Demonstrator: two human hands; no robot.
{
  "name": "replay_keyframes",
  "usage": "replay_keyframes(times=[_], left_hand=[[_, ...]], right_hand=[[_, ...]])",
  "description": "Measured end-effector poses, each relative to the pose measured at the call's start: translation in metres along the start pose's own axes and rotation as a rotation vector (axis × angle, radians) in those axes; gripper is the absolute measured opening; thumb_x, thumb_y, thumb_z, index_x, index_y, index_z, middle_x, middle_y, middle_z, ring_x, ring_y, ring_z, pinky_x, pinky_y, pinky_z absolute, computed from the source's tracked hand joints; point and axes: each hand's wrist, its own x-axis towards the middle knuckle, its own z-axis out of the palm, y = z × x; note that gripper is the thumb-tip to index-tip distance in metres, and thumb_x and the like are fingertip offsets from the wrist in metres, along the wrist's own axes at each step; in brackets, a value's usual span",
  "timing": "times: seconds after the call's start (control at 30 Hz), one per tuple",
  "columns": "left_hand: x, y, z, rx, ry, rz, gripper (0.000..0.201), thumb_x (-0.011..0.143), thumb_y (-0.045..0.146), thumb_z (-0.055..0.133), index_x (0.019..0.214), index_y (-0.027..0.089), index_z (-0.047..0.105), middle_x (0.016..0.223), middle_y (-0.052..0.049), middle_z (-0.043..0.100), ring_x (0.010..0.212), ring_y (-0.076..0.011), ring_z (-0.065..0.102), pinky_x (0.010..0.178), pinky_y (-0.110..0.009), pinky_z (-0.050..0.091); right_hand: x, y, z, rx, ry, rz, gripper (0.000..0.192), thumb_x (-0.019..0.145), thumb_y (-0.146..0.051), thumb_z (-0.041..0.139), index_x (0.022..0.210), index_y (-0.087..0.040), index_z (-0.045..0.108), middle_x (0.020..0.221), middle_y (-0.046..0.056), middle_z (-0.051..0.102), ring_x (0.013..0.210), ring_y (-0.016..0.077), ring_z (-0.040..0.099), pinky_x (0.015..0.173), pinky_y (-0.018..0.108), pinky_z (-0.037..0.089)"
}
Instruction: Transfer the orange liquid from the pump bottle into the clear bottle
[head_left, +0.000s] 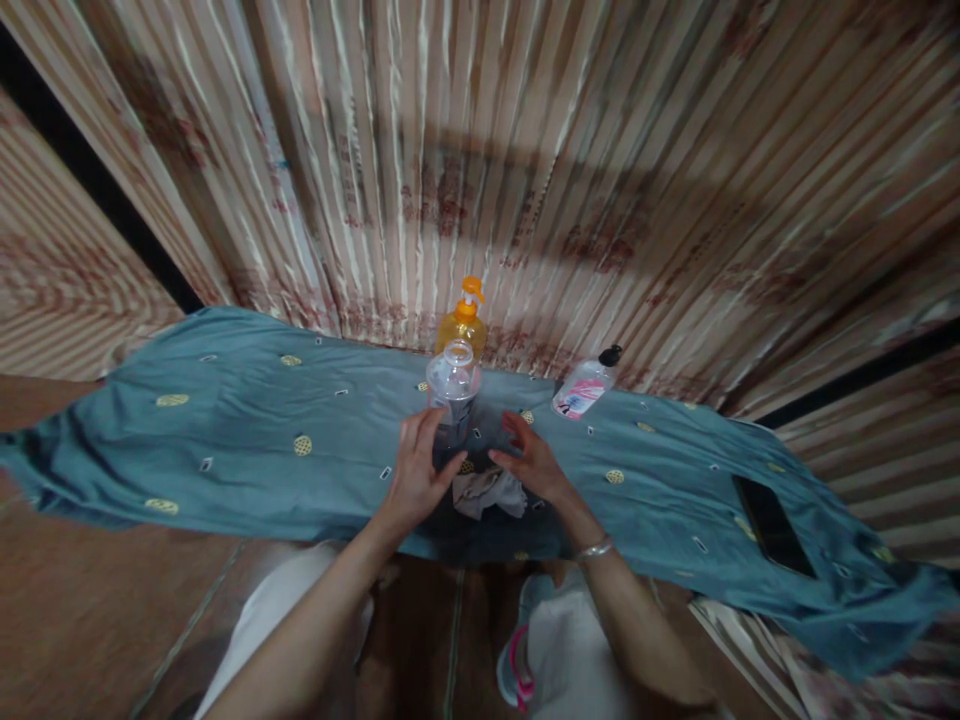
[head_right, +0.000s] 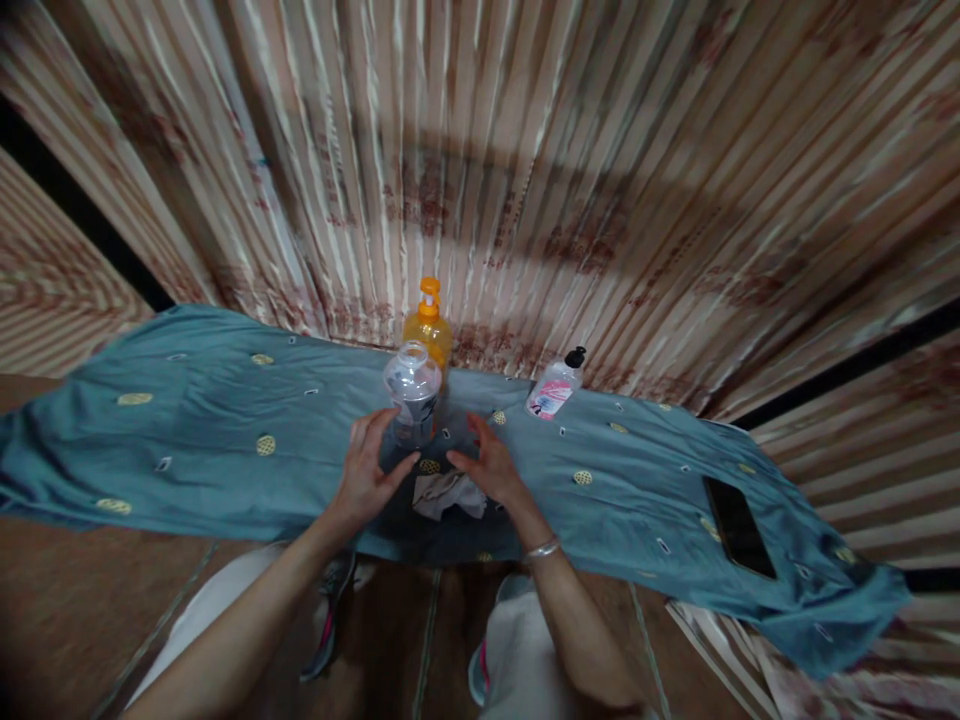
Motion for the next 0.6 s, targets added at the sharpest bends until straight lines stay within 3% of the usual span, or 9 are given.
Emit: replay_keyframes(times=[0.13,0.23,0.37,0.6], left_hand=[[0.006,-0.023,0.008,-0.23,0.081,-0.239,0.088,0.085,0.042,0.073,0.158,0.023,0.027,0.164,-0.016,0.034,0.154,-0.0328,0.03,0.126,-0.055,0.026],[0.008,-0.035,0.024,-0.468,0.059,-0.446,0.09,0.086,0.039,0.071,0.16,0.028,0.022,0.171,-0.01,0.024,0.159,-0.0282,0.02,0.129,-0.051,0.02],[0.009,-0.039,0.036,-0.556,0.005,-0.466,0.086,0.085,0.036,0.069,0.159,0.027,0.028,0.169,-0.007,0.029,0.158,-0.025,0.024,0.131,-0.046,0.016],[0.007,-0.045,0.034,-0.603,-0.013,-0.473,0.082,0.086,0.038,0.067,0.159,0.029,0.032,0.17,-0.004,0.028,0.158,-0.0251,0.024,0.13,-0.045,0.019]], right_hand=[[0.017,-0.012,0.035,0.018,-0.036,-0.03,0.099,0.067,-0.051,0.082,0.154,-0.025,0.041,0.16,0.015,0.045,0.147,0.0313,0.044,0.118,0.053,0.039],[0.026,-0.016,0.053,0.041,-0.042,-0.066,0.101,0.069,-0.051,0.08,0.156,-0.025,0.036,0.163,0.012,0.041,0.15,0.0288,0.04,0.121,0.051,0.035],[0.031,-0.018,0.069,0.071,-0.043,-0.109,0.098,0.072,-0.05,0.079,0.156,-0.027,0.034,0.161,0.009,0.045,0.147,0.0269,0.044,0.12,0.049,0.038],[0.024,-0.027,0.079,0.091,-0.022,-0.142,0.088,0.079,-0.045,0.073,0.155,-0.028,0.034,0.155,0.01,0.052,0.139,0.0267,0.053,0.114,0.047,0.046]])
